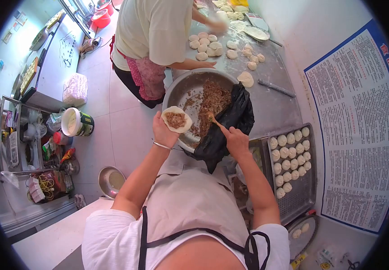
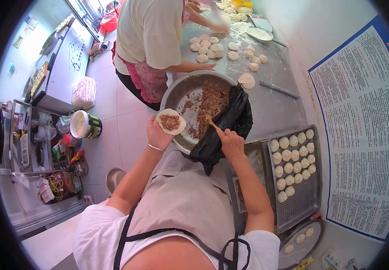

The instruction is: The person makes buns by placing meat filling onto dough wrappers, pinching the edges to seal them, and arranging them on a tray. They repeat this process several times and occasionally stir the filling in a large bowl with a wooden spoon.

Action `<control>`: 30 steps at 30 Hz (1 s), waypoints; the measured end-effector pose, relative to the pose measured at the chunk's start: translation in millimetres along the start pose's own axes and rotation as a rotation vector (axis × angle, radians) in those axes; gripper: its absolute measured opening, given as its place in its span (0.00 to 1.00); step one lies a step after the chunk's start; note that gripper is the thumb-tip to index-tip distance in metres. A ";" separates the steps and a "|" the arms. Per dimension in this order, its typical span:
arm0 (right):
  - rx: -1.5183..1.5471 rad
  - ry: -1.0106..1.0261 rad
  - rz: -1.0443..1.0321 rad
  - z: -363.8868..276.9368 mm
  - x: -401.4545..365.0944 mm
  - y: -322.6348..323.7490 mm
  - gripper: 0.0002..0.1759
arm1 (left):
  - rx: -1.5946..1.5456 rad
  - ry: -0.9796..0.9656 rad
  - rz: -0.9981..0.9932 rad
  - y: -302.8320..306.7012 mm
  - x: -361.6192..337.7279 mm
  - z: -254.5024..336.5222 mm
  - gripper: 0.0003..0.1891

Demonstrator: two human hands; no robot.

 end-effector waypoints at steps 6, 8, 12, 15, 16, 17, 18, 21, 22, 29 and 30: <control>1.174 -0.347 -0.156 -30.6 16.8 -2.8 0.19 | -0.035 0.200 -0.104 -37.5 -30.1 -23.8 0.31; 1.793 -0.535 -0.267 -44.7 13.2 -26.0 0.18 | -0.059 0.254 -0.126 -42.8 -37.1 -32.8 0.31; 1.918 -0.562 -0.154 -43.5 8.0 -35.4 0.15 | -0.113 0.320 -0.177 -50.2 -45.5 -43.2 0.30; 1.760 -0.447 0.025 -37.5 8.1 -18.1 0.12 | -0.003 0.342 -0.199 -51.1 -49.7 -52.3 0.29; 1.698 -0.370 0.100 -37.0 15.2 -4.1 0.10 | 0.236 0.234 -0.269 -48.2 -44.2 -50.5 0.28; 1.585 -0.449 0.044 -33.2 15.2 -1.7 0.08 | 0.479 0.122 -0.315 -45.2 -40.1 -48.5 0.27; 1.472 -0.502 0.000 -30.9 12.1 -0.1 0.05 | 0.355 0.163 -0.208 -38.1 -37.8 -54.8 0.25; 1.850 -0.639 -0.133 -33.6 7.4 -24.7 0.14 | 0.545 0.115 -0.220 -49.8 -49.2 -55.5 0.22; 1.886 -0.700 -0.238 -36.7 6.3 -33.2 0.15 | 0.342 0.270 -0.183 -18.8 -37.2 -77.3 0.24; 1.266 -0.281 0.106 -36.4 19.6 35.2 0.05 | 0.587 0.334 -0.096 -4.7 -38.7 -84.2 0.25; 1.322 -0.356 0.062 -35.6 20.4 30.0 0.06 | 0.662 0.314 -0.111 -5.7 -38.7 -82.9 0.25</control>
Point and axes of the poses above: each hand's wrist, its own x-axis towards the middle knuckle, its own y-axis out of the back of the hand, z = x × y, the point moved 9 cm from there along x, towards the middle knuckle, and after that the axes turned 6 degrees about -y, right-handed, at the moved point
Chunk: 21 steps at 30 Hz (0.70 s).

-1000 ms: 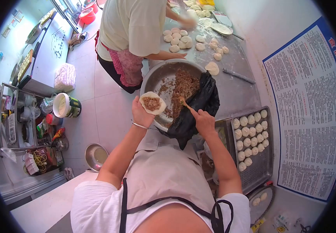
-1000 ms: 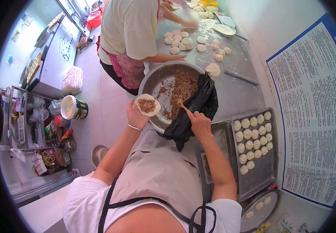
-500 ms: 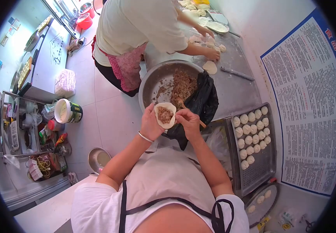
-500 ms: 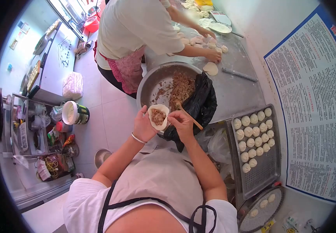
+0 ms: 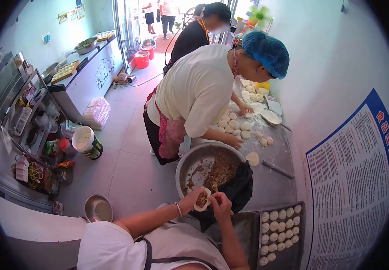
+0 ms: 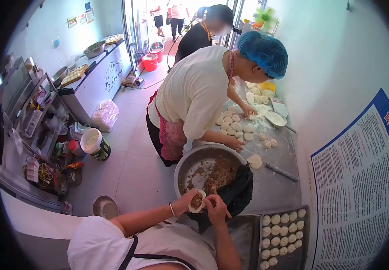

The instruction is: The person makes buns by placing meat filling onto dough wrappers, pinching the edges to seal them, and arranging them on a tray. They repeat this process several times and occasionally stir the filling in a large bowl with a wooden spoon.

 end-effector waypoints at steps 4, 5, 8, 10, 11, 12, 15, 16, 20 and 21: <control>0.117 -0.183 -0.188 35.5 5.7 -13.2 0.06 | 0.231 -0.082 0.003 3.7 5.3 3.8 0.26; -0.019 -0.068 -0.177 31.4 5.3 -10.4 0.06 | 0.207 -0.076 -0.016 3.7 5.3 3.3 0.26; -0.334 0.214 -0.165 -14.7 -2.6 -13.5 0.08 | 0.185 -0.045 -0.085 -1.0 -1.0 6.8 0.26; -0.423 0.318 -0.193 -31.3 -3.5 -17.1 0.09 | 0.276 -0.032 -0.135 8.7 10.0 -4.0 0.27; -0.406 0.317 -0.195 -34.5 0.9 -17.4 0.09 | 0.344 -0.037 -0.153 12.1 13.5 -7.1 0.27; -0.391 0.310 -0.197 -36.7 5.8 -17.9 0.08 | 0.453 -0.062 -0.157 13.8 16.2 -0.8 0.27; -0.325 0.203 -0.144 -6.9 12.6 -9.1 0.06 | 0.590 -0.503 -0.098 0.1 -4.0 51.5 0.28; -0.159 0.070 -0.092 6.6 13.8 -4.5 0.06 | 0.383 -0.536 -0.073 -1.1 -12.1 62.0 0.28; 0.028 0.089 0.019 -4.8 2.9 -10.9 0.06 | -0.355 -0.129 -0.079 -13.9 -20.8 34.1 0.28; -0.104 0.204 0.026 -18.2 -1.4 -14.5 0.06 | -0.373 -0.158 -0.022 -12.1 -20.0 29.4 0.28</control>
Point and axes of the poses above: each hand's wrist, its own x-axis towards the middle knuckle, its own y-axis out of the back of the hand, z = x × y, the point moved 9 cm from there along x, towards the middle knuckle, and after that the axes turned 6 degrees about -y, right-handed, at the moved point
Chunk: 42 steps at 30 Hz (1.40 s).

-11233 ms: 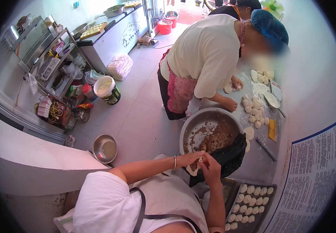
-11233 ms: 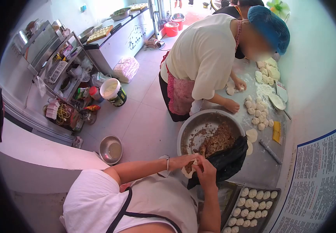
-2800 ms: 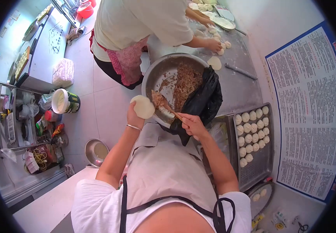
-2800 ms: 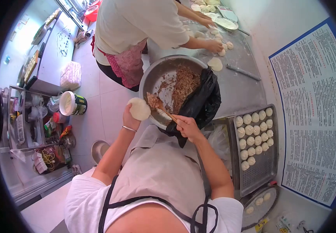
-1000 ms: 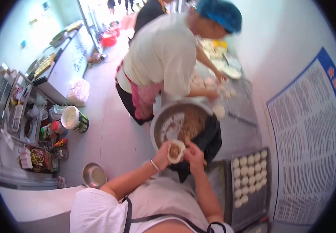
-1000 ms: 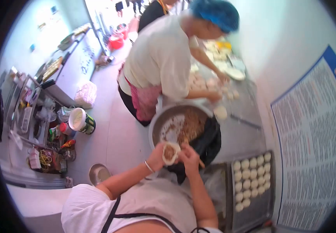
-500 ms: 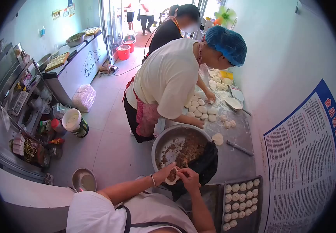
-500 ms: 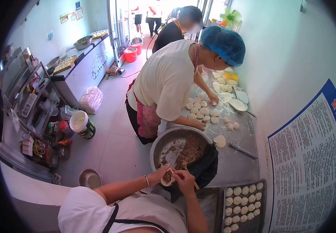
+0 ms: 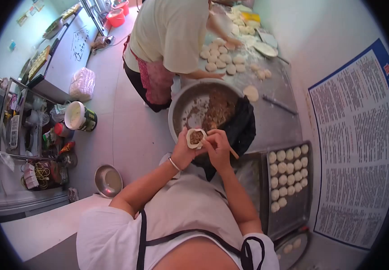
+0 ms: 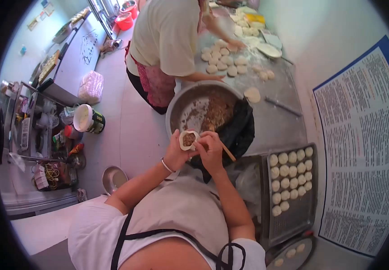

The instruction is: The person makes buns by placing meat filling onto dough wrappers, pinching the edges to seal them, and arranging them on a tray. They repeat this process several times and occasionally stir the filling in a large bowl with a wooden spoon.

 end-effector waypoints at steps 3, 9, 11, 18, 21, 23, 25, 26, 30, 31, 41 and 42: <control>-0.022 -0.046 -0.023 -10.4 -1.7 -1.8 0.06 | 0.118 -0.094 0.043 3.7 -4.7 1.7 0.28; -0.143 0.162 -0.167 -7.3 -1.2 -9.3 0.15 | 0.282 -0.063 0.035 8.3 -6.0 -3.0 0.29; -0.296 0.338 -0.208 -26.1 -7.0 -13.6 0.15 | 0.325 -0.026 0.001 9.3 -7.7 -5.9 0.29; 0.072 -0.198 -0.204 16.6 -1.1 -6.3 0.09 | 0.426 0.009 -0.041 22.4 0.1 -10.0 0.30; 0.211 -0.263 -0.027 30.1 -12.7 -6.2 0.08 | 0.136 -0.074 0.063 7.8 -12.3 0.3 0.27; -0.025 -0.037 0.050 9.8 -14.9 -4.0 0.08 | 0.057 -0.118 0.110 9.9 -13.6 -2.2 0.27; -0.112 0.006 -0.037 -1.4 -13.7 -9.5 0.08 | 0.093 -0.123 0.166 20.6 -10.8 -11.8 0.26; -0.156 0.025 -0.082 -7.7 -14.0 -11.6 0.09 | 0.139 -0.141 0.132 22.1 -9.9 -12.9 0.26; 0.030 -0.161 -0.176 5.7 -4.3 -13.7 0.10 | 0.309 -0.142 0.050 17.8 -9.5 -10.0 0.27; -0.027 -0.082 -0.199 10.4 -5.9 -15.8 0.11 | 0.350 -0.123 0.045 18.2 -10.4 -8.7 0.28; 0.053 -0.259 -0.272 31.7 -2.5 -16.7 0.09 | 0.635 0.020 -0.022 26.5 3.0 -2.6 0.31; 0.237 -0.396 -0.215 46.5 -4.0 -15.3 0.08 | 0.552 -0.048 0.040 19.1 0.5 6.9 0.31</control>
Point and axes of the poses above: each hand's wrist, its own x-axis towards the middle knuckle, its own y-axis out of the back of the hand, z = x × y, the point moved 9 cm from there along x, towards the middle knuckle, and after that the axes turned 6 degrees about -y, right-handed, at the moved point
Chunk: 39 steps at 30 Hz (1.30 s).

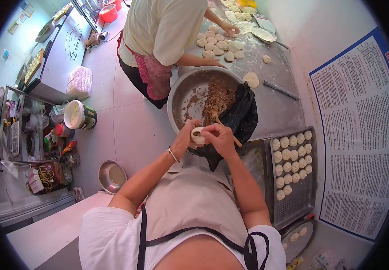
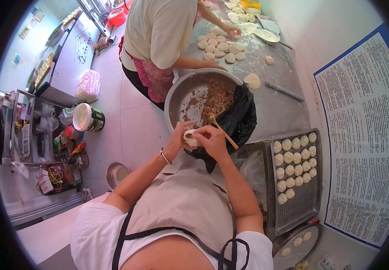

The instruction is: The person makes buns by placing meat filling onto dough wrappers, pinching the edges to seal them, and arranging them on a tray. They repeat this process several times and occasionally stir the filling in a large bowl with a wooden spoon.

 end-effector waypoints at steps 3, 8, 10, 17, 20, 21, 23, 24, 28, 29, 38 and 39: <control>0.389 -0.175 0.073 28.7 -2.8 -4.9 0.05 | -0.006 -0.196 0.111 -3.1 -4.1 5.6 0.33; -0.379 0.461 0.160 -50.5 -26.2 -15.3 0.05 | 0.177 -0.259 0.104 5.8 -0.5 1.0 0.29; -0.161 0.270 0.105 -45.1 -19.1 -11.9 0.04 | 0.111 -0.212 0.037 -2.6 1.9 9.7 0.29; 0.596 -0.228 0.115 22.2 -13.4 -16.3 0.03 | 0.145 -0.465 0.173 -10.5 -11.1 40.5 0.28; 0.153 0.113 0.084 -12.8 -22.4 -18.9 0.03 | 0.296 -0.459 0.141 3.6 -4.3 26.3 0.26; -0.129 0.306 0.096 -35.4 -26.7 -17.2 0.06 | 0.263 -0.420 0.100 2.5 -3.1 26.8 0.25; 0.063 0.135 0.021 -32.8 -20.3 -13.6 0.07 | 0.225 -0.375 0.050 -3.5 -3.1 29.3 0.24; 0.159 0.052 -0.015 -30.1 -19.0 -13.7 0.07 | 0.223 -0.369 0.040 -8.2 -3.5 33.7 0.23; 0.521 -0.182 -0.030 13.0 -14.8 -11.6 0.10 | 0.119 -0.575 0.054 -23.9 -15.2 61.8 0.21; 0.635 -0.237 0.008 24.3 -15.8 -12.1 0.11 | 0.128 -0.580 0.062 -22.4 -16.0 55.7 0.20; -0.208 0.331 0.099 -53.7 -39.4 2.8 0.12 | 0.077 -0.444 0.059 -27.8 -5.1 43.4 0.19; -0.287 0.403 0.102 -61.1 -41.7 4.5 0.12 | 0.034 -0.352 0.044 -33.6 -6.2 43.7 0.20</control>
Point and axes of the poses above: each hand's wrist, its own x-axis towards the middle knuckle, its own y-axis out of the back of the hand, z = x × y, the point moved 9 cm from there along x, towards the middle knuckle, and after that the axes turned 6 degrees about -y, right-handed, at the moved point
